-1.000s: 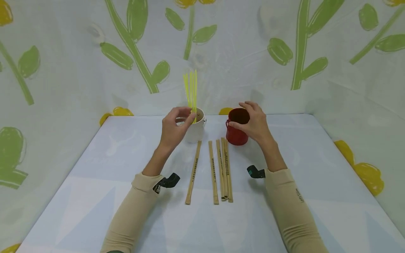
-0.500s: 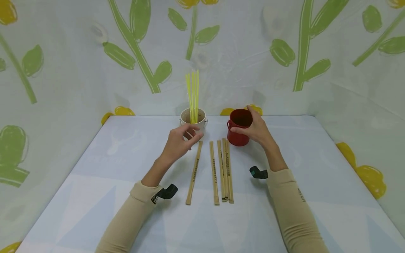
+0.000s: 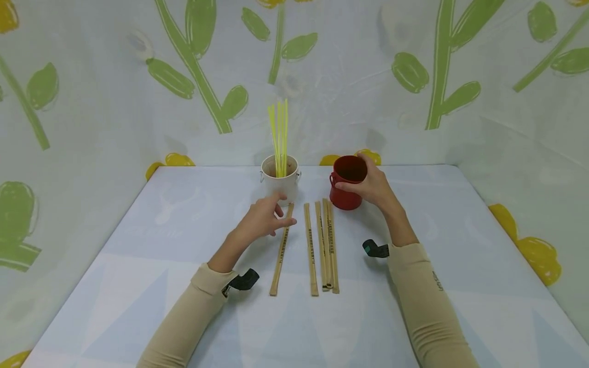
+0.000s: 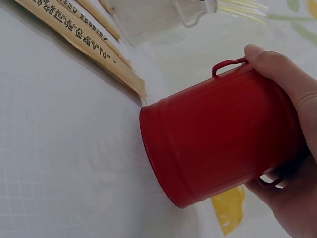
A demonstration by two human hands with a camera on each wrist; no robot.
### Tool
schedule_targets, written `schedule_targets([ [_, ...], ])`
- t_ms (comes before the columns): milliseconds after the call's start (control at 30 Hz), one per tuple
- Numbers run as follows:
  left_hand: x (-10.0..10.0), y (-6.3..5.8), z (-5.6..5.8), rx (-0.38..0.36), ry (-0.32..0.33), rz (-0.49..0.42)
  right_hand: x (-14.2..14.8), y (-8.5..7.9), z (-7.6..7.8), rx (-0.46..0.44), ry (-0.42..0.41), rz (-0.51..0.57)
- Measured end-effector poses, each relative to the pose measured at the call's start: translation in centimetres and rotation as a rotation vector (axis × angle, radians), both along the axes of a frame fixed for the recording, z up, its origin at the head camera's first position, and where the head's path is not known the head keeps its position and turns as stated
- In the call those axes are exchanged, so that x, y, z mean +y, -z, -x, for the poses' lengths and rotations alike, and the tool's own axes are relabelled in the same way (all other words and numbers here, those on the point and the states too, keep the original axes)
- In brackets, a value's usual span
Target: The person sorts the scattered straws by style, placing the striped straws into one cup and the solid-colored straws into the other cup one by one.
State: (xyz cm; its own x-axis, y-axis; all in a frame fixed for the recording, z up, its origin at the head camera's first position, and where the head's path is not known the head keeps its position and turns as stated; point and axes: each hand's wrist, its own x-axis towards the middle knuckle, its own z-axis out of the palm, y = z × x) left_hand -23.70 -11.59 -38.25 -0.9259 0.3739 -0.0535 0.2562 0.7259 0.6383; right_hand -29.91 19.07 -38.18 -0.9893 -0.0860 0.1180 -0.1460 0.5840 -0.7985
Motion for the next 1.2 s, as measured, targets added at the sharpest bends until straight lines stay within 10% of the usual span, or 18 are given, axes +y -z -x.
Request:
schedule_targets([
  [1200,1.2,1.4,-0.4,-0.231,0.071,0.116,-0.1,0.7,0.3,0.053,-0.008,0.038],
])
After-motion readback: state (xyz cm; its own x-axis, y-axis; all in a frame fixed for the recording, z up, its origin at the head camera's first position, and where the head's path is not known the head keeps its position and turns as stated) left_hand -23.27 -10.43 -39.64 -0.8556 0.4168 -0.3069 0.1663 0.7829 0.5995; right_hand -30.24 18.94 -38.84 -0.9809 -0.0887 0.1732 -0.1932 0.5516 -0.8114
